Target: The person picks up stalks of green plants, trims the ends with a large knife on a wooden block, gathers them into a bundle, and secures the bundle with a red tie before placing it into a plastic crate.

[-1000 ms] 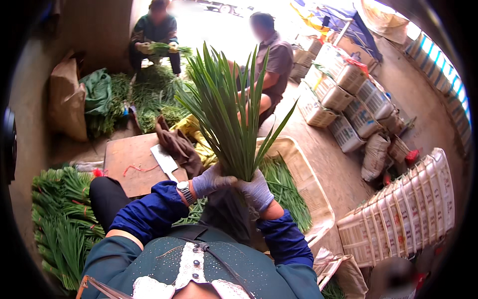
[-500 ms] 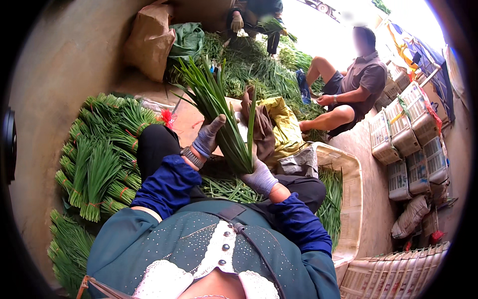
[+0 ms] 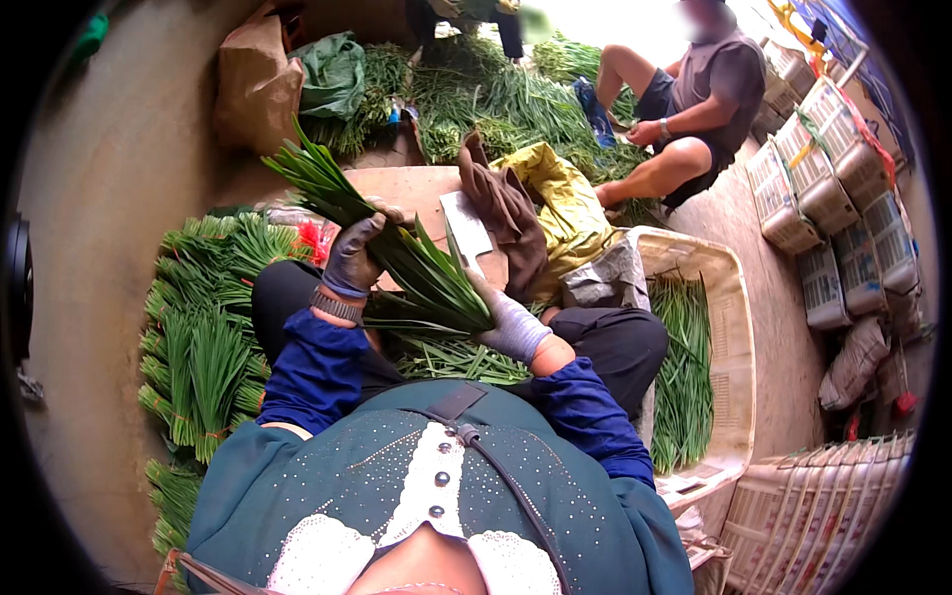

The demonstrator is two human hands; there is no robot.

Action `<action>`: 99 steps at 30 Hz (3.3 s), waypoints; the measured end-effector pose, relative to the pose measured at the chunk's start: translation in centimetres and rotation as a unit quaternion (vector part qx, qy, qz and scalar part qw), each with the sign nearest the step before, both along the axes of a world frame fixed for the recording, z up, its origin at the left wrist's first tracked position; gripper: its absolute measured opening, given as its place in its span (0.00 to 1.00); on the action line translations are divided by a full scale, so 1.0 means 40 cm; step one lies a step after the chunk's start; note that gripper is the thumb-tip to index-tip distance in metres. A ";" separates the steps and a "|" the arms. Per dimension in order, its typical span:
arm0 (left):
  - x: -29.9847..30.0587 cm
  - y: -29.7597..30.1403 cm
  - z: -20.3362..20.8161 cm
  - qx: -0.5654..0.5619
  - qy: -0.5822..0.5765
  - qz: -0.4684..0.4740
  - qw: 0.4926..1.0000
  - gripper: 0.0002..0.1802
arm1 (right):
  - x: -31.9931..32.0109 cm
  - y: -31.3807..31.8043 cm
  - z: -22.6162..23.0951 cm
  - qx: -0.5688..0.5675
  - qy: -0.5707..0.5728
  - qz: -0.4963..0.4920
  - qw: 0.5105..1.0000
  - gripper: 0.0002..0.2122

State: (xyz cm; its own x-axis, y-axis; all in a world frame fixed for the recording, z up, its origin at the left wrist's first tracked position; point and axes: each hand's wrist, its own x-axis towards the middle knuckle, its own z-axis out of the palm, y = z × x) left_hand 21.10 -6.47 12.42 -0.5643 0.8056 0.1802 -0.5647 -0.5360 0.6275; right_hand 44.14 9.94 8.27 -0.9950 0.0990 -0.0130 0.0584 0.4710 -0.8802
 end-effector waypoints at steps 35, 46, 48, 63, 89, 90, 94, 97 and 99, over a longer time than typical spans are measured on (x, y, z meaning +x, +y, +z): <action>-0.151 -0.076 0.033 0.083 -0.078 0.082 0.990 0.09 | -0.126 0.166 0.102 -0.310 -0.037 -0.146 0.939 0.17; -0.073 0.036 -0.017 0.054 -0.051 0.058 0.996 0.08 | -0.086 0.042 0.050 -0.034 0.117 -0.123 0.985 0.29; -0.070 0.057 -0.022 0.051 -0.049 0.050 0.996 0.07 | -0.089 0.047 0.008 -0.170 0.113 -0.159 0.966 0.16; -0.128 -0.008 -0.012 0.049 -0.027 0.139 0.989 0.04 | -0.039 0.097 0.049 -0.511 0.150 -0.193 0.824 0.06; -0.190 -0.071 -0.060 0.015 -0.200 0.258 0.945 0.06 | -0.110 0.037 -0.021 -0.332 0.036 -0.123 0.934 0.29; -0.185 -0.068 -0.060 0.007 -0.198 0.263 0.944 0.06 | -0.116 0.043 -0.002 -0.337 -0.011 -0.107 0.935 0.26; -0.178 -0.051 -0.063 0.006 -0.186 0.244 0.952 0.05 | -0.138 0.085 -0.031 -0.133 -0.038 -0.045 0.989 0.17; -0.167 -0.051 -0.048 -0.038 -0.166 0.291 0.941 0.06 | -0.162 0.089 0.039 -0.044 -0.162 -0.067 0.984 0.13; -0.179 -0.061 -0.061 -0.018 -0.184 0.278 0.942 0.06 | -0.153 0.079 0.017 -0.086 -0.088 -0.100 0.987 0.13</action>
